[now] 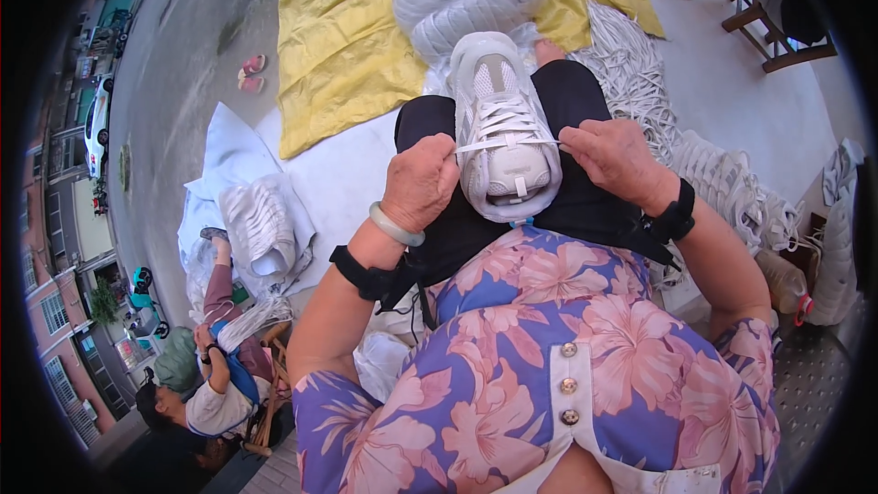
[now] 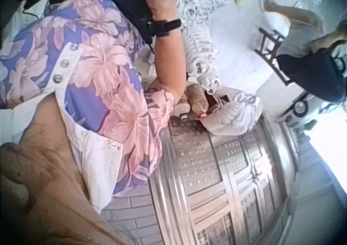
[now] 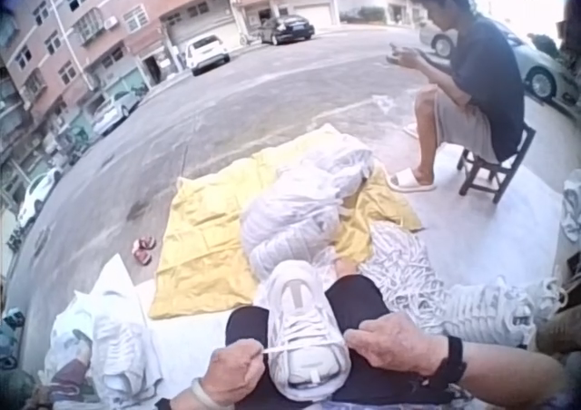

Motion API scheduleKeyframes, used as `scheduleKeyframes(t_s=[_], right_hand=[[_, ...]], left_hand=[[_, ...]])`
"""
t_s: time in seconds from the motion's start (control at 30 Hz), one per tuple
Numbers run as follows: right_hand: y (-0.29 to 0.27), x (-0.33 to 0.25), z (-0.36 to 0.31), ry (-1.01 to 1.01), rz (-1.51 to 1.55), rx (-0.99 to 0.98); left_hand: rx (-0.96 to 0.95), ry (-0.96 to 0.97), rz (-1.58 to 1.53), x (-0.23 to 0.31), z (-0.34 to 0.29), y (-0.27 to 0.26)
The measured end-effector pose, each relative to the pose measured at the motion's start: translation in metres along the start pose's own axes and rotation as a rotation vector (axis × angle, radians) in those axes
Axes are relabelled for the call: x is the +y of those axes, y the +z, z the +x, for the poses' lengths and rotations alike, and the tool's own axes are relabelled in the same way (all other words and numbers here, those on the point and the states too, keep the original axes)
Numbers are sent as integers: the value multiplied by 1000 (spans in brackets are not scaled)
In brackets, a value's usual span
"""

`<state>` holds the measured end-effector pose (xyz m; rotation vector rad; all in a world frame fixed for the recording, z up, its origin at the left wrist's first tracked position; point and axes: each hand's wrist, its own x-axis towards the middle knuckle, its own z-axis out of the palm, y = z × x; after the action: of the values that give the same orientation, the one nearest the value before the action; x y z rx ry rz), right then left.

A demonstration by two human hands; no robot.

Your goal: The person is lacing a pair of white sneakers while sitting in an outdoor area.

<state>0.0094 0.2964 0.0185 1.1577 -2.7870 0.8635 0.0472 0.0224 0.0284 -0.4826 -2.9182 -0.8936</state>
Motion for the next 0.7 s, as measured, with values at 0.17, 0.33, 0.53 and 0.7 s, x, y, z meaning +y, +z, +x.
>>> scheduleKeyframes(t_s=[0.17,0.33,0.53,0.7], right_hand=[[1,0,0,-16,19,30],[1,8,2,13,-22,77],[4,17,-13,35,-68,45],[-12,66,-41,96,-87,146]], left_hand=[[-64,63,160,-8,3,-11],[-39,189,348,-16,15,-18],[-201,176,247,-22,-13,-22],[-184,106,253,-57,-43,-49]])
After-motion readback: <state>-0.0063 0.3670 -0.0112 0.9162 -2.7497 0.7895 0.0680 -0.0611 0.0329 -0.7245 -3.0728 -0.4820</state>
